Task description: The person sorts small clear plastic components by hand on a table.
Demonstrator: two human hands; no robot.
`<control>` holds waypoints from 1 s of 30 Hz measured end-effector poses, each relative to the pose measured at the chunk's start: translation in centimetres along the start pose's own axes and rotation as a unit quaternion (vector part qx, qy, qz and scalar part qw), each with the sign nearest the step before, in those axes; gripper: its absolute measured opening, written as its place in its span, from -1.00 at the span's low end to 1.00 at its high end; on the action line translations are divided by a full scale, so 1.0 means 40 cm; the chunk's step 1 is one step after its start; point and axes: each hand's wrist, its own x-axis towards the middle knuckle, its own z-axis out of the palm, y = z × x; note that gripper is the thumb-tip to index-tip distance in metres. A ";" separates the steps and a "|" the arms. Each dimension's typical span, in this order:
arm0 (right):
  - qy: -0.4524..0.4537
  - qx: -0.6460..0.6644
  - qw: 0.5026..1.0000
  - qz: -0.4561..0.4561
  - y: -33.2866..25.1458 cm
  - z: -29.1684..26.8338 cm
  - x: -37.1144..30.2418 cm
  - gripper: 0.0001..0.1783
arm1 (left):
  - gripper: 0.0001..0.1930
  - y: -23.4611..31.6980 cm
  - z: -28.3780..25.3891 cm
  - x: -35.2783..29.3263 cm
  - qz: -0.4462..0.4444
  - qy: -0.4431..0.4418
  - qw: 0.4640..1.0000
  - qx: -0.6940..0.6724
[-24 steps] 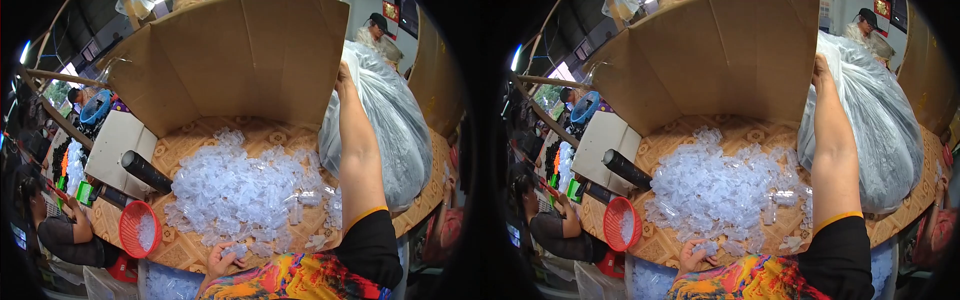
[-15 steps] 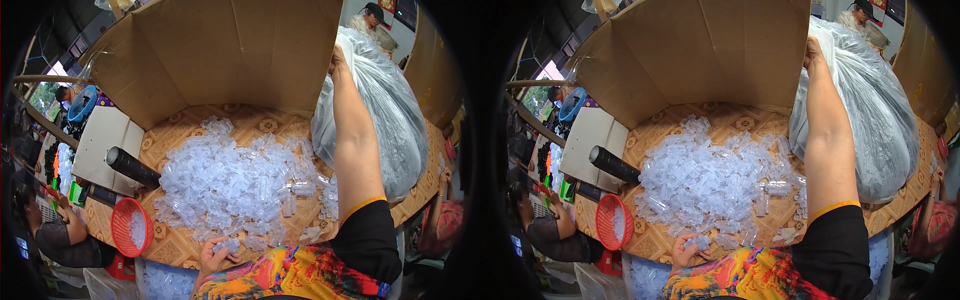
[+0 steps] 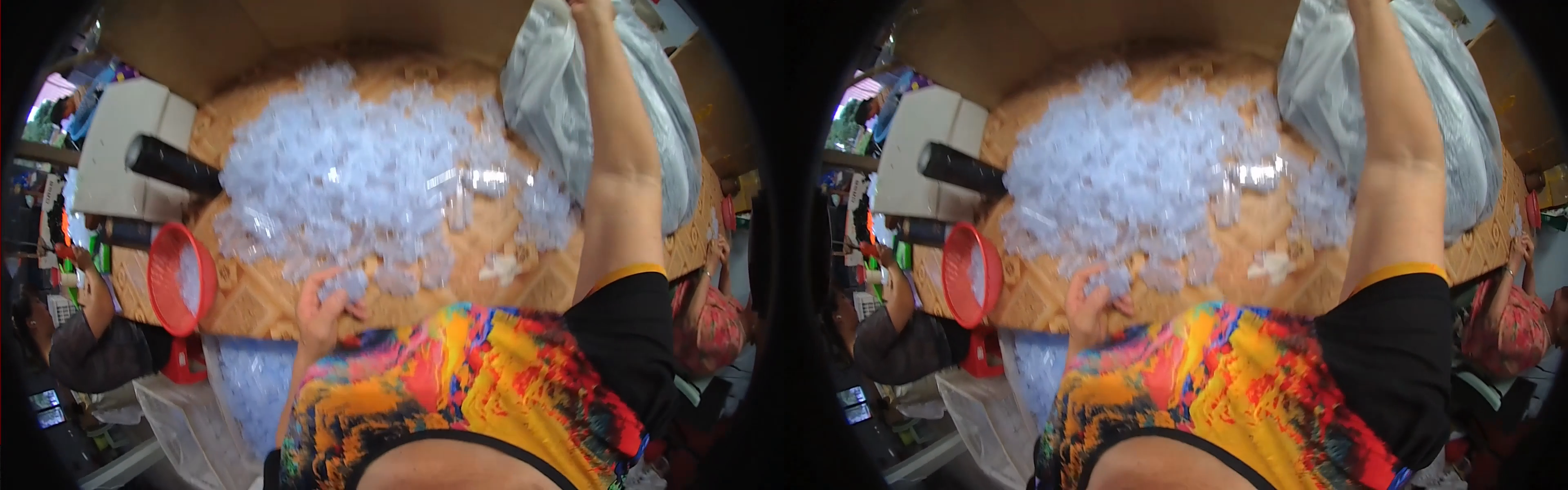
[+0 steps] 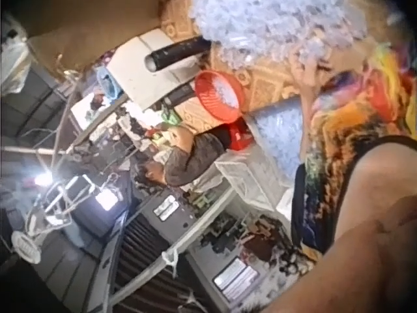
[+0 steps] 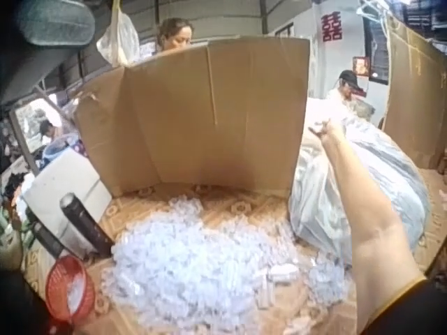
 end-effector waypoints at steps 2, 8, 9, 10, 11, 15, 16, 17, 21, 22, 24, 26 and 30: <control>-0.076 -0.019 0.997 0.008 -0.146 -0.132 -0.167 -0.85 | -0.60 -0.009 -0.011 -0.031 0.010 -0.024 1.000 0.009; -0.297 -0.192 0.871 0.340 -0.165 -0.287 -1.002 -0.66 | -0.62 -0.106 -0.023 -0.107 0.061 -0.015 0.998 0.001; -0.325 -0.161 0.843 0.397 -0.166 -0.340 -1.105 -0.57 | -0.63 -0.125 -0.020 -0.125 0.064 -0.025 0.998 0.011; -0.305 -0.133 0.842 0.425 -0.163 -0.396 -1.179 -0.55 | -0.64 -0.134 -0.014 -0.130 0.054 -0.037 0.997 0.038; -0.252 -0.138 0.854 0.433 -0.164 -0.418 -1.240 -0.59 | -0.64 -0.137 -0.008 -0.131 0.049 -0.043 0.996 0.068; -0.151 -0.117 0.885 0.425 -0.167 -0.468 -1.385 -0.54 | -0.63 -0.144 0.022 -0.166 -0.014 -0.104 0.980 0.168; -0.148 -0.117 0.886 0.424 -0.175 -0.477 -1.412 -0.54 | -0.61 -0.158 0.028 -0.188 -0.018 -0.121 0.975 0.187; -0.157 -0.108 0.887 0.421 -0.183 -0.484 -1.437 -0.54 | -0.61 -0.165 0.042 -0.210 -0.017 -0.122 0.975 0.187; -0.193 -0.165 0.876 0.411 -0.191 -0.501 -1.506 -0.53 | -0.58 -0.168 0.095 -0.254 -0.016 -0.127 0.968 0.214; -0.207 -0.233 0.863 0.399 -0.184 -0.499 -1.517 -0.53 | -0.58 -0.174 0.092 -0.248 -0.015 -0.134 0.970 0.202; -0.235 -0.259 0.860 0.370 -0.147 -0.527 -1.534 -0.50 | -0.58 -0.178 0.084 -0.248 -0.013 -0.139 0.972 0.189; -0.331 -0.382 0.824 0.254 -0.134 -0.537 -1.543 -0.48 | -0.60 -0.184 0.079 -0.250 -0.035 -0.157 0.971 0.177; -0.330 -0.524 0.775 0.127 -0.151 -0.523 -1.556 -0.52 | -0.62 -0.194 0.060 -0.250 -0.039 -0.151 0.969 0.194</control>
